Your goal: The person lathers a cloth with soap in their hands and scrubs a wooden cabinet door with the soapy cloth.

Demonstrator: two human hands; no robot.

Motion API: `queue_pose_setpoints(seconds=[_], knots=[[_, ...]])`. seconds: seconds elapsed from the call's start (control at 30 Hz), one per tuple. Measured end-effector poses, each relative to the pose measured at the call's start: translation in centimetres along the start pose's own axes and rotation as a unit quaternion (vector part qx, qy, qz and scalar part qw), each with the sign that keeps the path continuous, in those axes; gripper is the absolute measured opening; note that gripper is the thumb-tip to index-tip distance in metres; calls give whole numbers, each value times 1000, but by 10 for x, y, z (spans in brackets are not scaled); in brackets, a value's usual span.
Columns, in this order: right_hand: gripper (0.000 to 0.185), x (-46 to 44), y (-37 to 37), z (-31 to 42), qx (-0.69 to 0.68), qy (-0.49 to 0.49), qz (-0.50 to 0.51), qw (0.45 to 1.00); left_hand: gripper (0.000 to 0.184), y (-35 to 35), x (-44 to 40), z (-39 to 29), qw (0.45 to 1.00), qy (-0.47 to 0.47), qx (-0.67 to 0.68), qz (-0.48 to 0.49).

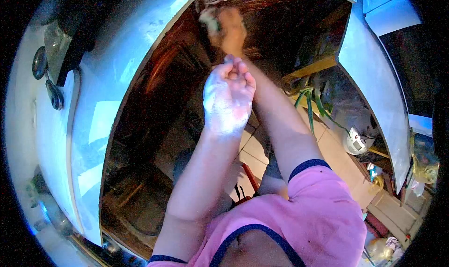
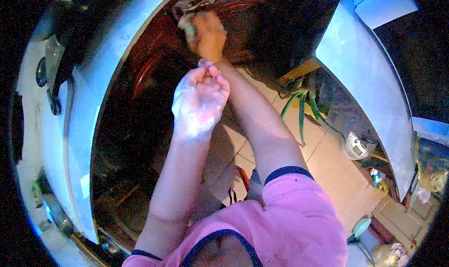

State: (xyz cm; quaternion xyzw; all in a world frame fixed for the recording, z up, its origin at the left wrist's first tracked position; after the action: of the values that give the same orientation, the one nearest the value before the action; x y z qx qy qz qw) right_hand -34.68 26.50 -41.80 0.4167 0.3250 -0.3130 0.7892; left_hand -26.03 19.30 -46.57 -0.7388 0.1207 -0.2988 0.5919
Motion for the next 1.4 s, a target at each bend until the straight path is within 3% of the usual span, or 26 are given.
queue_pose_setpoints(seconds=[0.03,0.1,0.33,0.47,0.53,0.6,0.73,0.83,0.93,1.0,1.07,1.13,1.23,1.27,1.3,1.4], knots=[[29,11,-6,-5,-1,-1,-3,1000,11,1,0,-2,1000,-8,-15,-15],[30,24,-40,-16,38,-26,122,991,12,1,0,-5,1000,-4,-2,-6],[35,-34,31,9,5,30,13,999,11,-3,2,-18,1000,-15,21,14],[35,33,-25,-40,-57,-94,121,987,11,-3,3,-23,1000,-7,18,17],[29,71,-39,-66,-86,-234,109,962,12,-1,10,-25,1000,-14,19,-7],[25,80,-47,-69,-116,-248,81,959,12,0,13,-28,1000,-14,22,3],[26,37,-33,-27,-157,-137,-2,978,10,-11,41,-27,1000,5,18,-6],[25,35,-28,-20,-166,-122,-23,978,11,-26,72,-26,999,23,1,-34],[27,83,-56,-50,-132,-136,31,981,12,-31,79,-31,999,14,2,-48],[30,118,-74,-80,-119,-237,60,962,12,-23,83,-30,997,17,13,-79],[29,101,-70,-76,-143,-254,44,956,12,-18,85,-23,997,38,16,-60],[28,62,-35,-42,-139,-163,-60,975,8,-12,93,-11,994,67,62,-64],[35,14,-15,-6,-114,-43,-43,992,7,-10,103,-14,993,65,77,-69],[35,15,-15,-8,-119,-40,-46,991,7,-12,104,-18,994,58,78,-55],[35,17,-19,-9,-99,-32,-20,994,17,-5,111,-22,992,53,44,-107],[34,60,-37,-35,-97,-32,24,994,17,-6,121,-20,992,55,44,-105]])
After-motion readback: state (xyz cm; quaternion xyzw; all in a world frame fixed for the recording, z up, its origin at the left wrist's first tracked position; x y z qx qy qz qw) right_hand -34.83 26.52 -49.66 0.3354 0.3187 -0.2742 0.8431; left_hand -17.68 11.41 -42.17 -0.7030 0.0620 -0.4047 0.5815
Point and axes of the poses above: each hand's wrist, its own x-axis away from the middle knuckle, its own y-axis out of the back of the hand, z = x × y, the point moved 10 cm from there along -x, towards the middle knuckle, and after that the axes turned 14 degrees about z, right-handed, at the moved point
